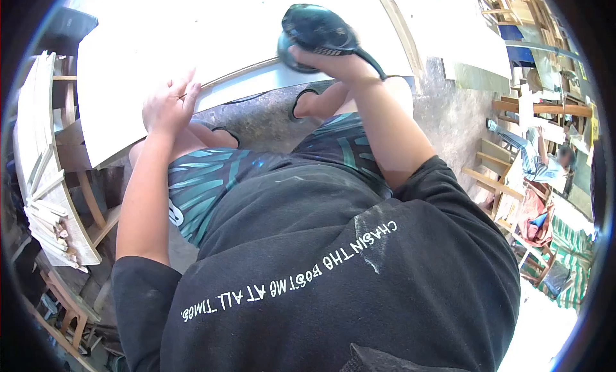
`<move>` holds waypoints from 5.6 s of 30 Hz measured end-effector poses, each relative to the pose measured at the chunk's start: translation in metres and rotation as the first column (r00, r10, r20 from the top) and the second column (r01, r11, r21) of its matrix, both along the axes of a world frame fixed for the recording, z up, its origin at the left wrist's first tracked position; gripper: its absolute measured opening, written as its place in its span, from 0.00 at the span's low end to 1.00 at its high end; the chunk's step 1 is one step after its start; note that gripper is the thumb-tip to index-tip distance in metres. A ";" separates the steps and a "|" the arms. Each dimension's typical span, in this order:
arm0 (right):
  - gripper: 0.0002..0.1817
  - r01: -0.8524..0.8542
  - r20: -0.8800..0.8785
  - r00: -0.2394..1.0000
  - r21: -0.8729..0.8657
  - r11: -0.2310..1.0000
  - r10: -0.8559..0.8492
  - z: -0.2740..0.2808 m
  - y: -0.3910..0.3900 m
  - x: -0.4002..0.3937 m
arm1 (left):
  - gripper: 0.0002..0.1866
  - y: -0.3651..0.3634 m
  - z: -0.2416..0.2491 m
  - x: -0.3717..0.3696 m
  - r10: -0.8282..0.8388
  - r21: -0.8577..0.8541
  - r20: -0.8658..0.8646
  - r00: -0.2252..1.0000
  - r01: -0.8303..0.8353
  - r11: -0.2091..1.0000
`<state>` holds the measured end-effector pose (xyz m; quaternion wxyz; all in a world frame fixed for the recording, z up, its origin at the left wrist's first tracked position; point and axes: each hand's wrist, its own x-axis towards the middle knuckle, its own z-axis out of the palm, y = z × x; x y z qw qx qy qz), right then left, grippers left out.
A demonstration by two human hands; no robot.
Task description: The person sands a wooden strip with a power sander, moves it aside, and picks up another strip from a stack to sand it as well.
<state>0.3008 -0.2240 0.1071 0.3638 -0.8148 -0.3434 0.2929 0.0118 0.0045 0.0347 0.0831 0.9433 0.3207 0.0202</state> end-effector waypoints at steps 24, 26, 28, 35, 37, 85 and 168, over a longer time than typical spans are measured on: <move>0.22 0.133 -0.339 0.940 0.285 0.949 -0.030 -0.016 0.040 -0.035 | 0.27 0.007 -0.021 0.001 0.010 0.062 -0.015 1.000 -0.009 0.998; 0.24 0.087 -0.143 0.989 0.419 0.904 -0.029 -0.018 0.053 -0.059 | 0.27 0.006 -0.022 -0.001 0.015 0.062 0.013 1.000 -0.015 0.998; 0.26 -0.037 0.142 0.990 0.341 0.939 -0.013 -0.024 0.070 -0.070 | 0.27 0.007 -0.025 0.000 -0.038 0.077 0.096 0.995 0.031 0.997; 0.28 0.225 -0.152 0.971 0.343 0.912 -0.183 -0.015 0.039 -0.033 | 0.25 0.003 -0.014 0.001 -0.005 0.057 0.082 0.997 0.001 0.998; 0.32 0.351 -0.273 0.923 0.301 0.887 -0.272 -0.013 0.021 -0.010 | 0.24 0.001 -0.008 0.003 0.006 0.052 0.063 0.998 -0.009 0.999; 0.23 -0.101 0.304 0.952 0.414 0.905 -0.032 -0.019 0.055 -0.039 | 0.23 -0.002 -0.006 0.004 0.037 0.055 0.069 0.997 -0.041 0.998; 0.29 0.045 0.058 0.997 0.018 0.999 -0.046 0.031 0.037 -0.013 | 0.25 -0.001 -0.004 -0.001 0.025 0.017 0.154 0.988 -0.028 0.999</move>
